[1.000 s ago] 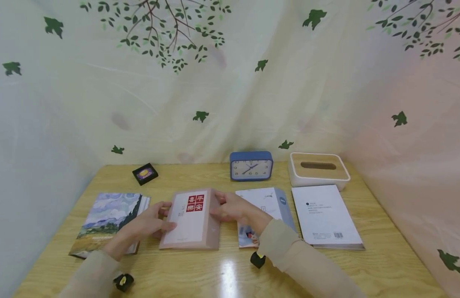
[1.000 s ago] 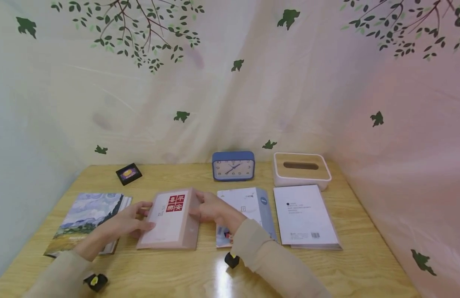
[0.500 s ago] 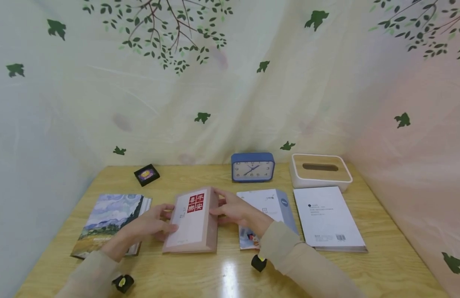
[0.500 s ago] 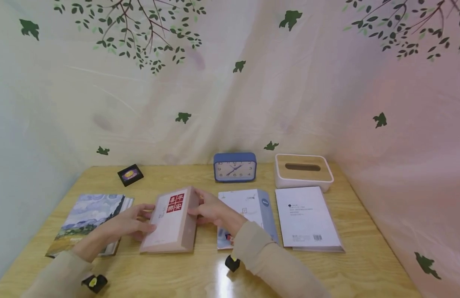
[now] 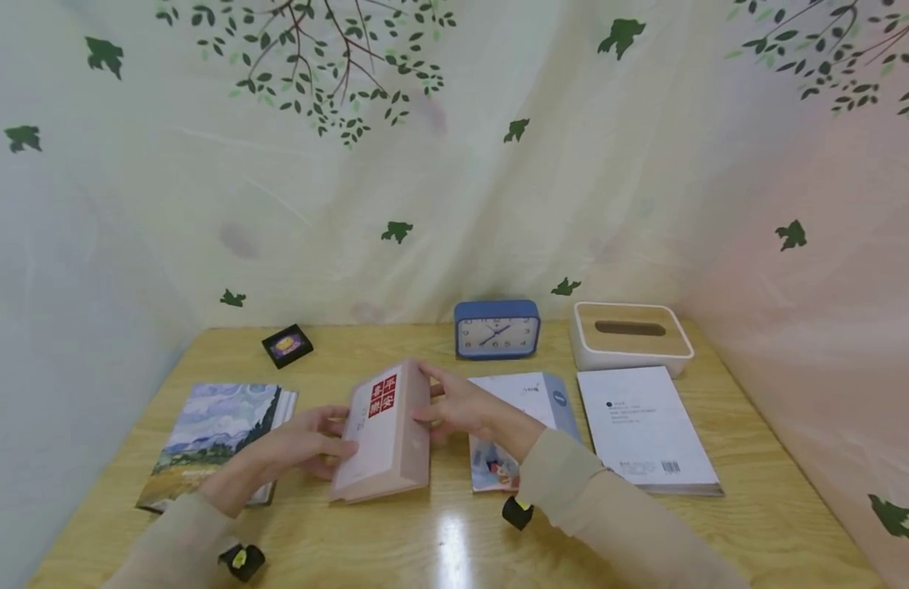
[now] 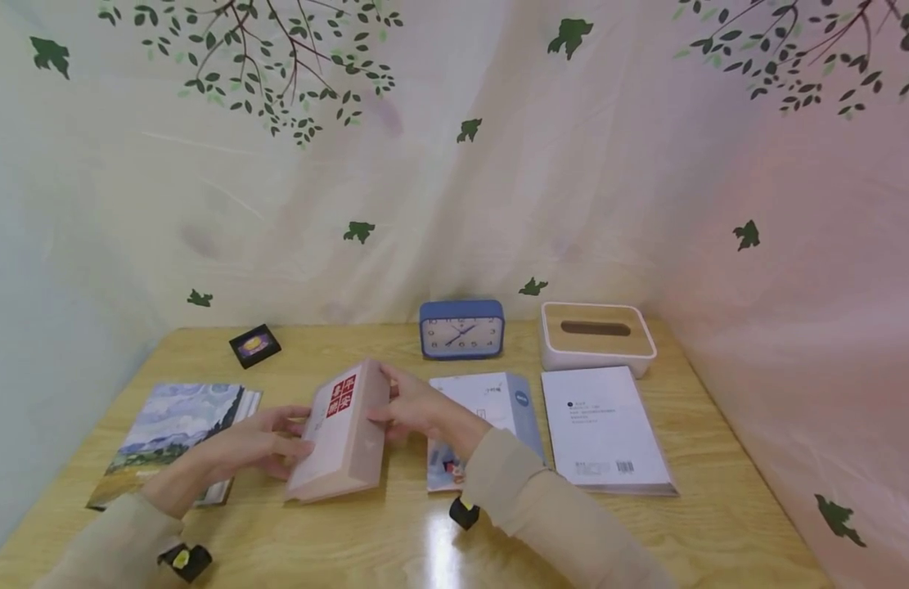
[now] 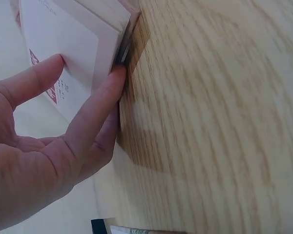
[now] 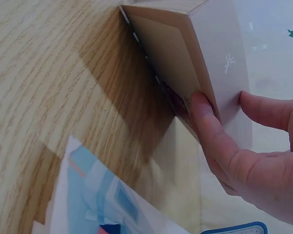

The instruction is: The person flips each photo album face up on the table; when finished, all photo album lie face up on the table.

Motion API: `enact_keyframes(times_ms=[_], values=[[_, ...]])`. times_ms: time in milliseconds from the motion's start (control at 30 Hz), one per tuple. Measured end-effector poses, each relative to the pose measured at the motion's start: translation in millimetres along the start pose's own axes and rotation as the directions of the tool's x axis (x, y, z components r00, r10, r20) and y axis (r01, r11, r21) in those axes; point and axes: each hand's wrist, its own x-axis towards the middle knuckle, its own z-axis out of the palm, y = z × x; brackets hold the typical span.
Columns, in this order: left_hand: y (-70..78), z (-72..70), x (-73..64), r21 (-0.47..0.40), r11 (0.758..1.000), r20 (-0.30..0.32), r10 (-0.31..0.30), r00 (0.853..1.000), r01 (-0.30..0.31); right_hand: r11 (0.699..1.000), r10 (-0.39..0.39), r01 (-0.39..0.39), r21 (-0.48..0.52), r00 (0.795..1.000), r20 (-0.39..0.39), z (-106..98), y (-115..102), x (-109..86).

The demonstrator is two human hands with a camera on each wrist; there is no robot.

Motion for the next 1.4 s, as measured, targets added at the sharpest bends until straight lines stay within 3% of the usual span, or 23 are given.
enact_keyframes(times_ms=[200, 433, 733, 1200, 1400], values=[[-0.2, 0.4, 1.1, -0.086, 0.996, 0.075, 0.003, 0.997, 0.004, 0.999, -0.032, 0.032, -0.002, 0.999, 0.003, 1.0, -4.4, -2.7], [0.8, 4.2, 6.7, -0.124, 0.992, 0.139, 0.026, 0.99, -0.008, 0.996, -0.09, 0.09, 0.003, 0.996, 0.021, -1.5, -11.0, -6.4], [4.1, 12.8, 9.3, -0.197, 0.98, 0.24, 0.083, 0.967, -0.035, 0.99, -0.136, 0.135, 0.037, 0.99, 0.038, -3.4, -18.1, -14.3], [9.2, 18.4, 13.9, -0.222, 0.974, 0.286, 0.111, 0.952, -0.047, 0.983, -0.177, 0.175, 0.064, 0.984, 0.034, -9.3, -12.5, -15.6], [10.4, 18.4, 14.2, -0.224, 0.973, 0.28, 0.113, 0.953, -0.049, 0.978, -0.199, 0.197, 0.068, 0.98, 0.027, -7.8, -9.3, -14.4]])
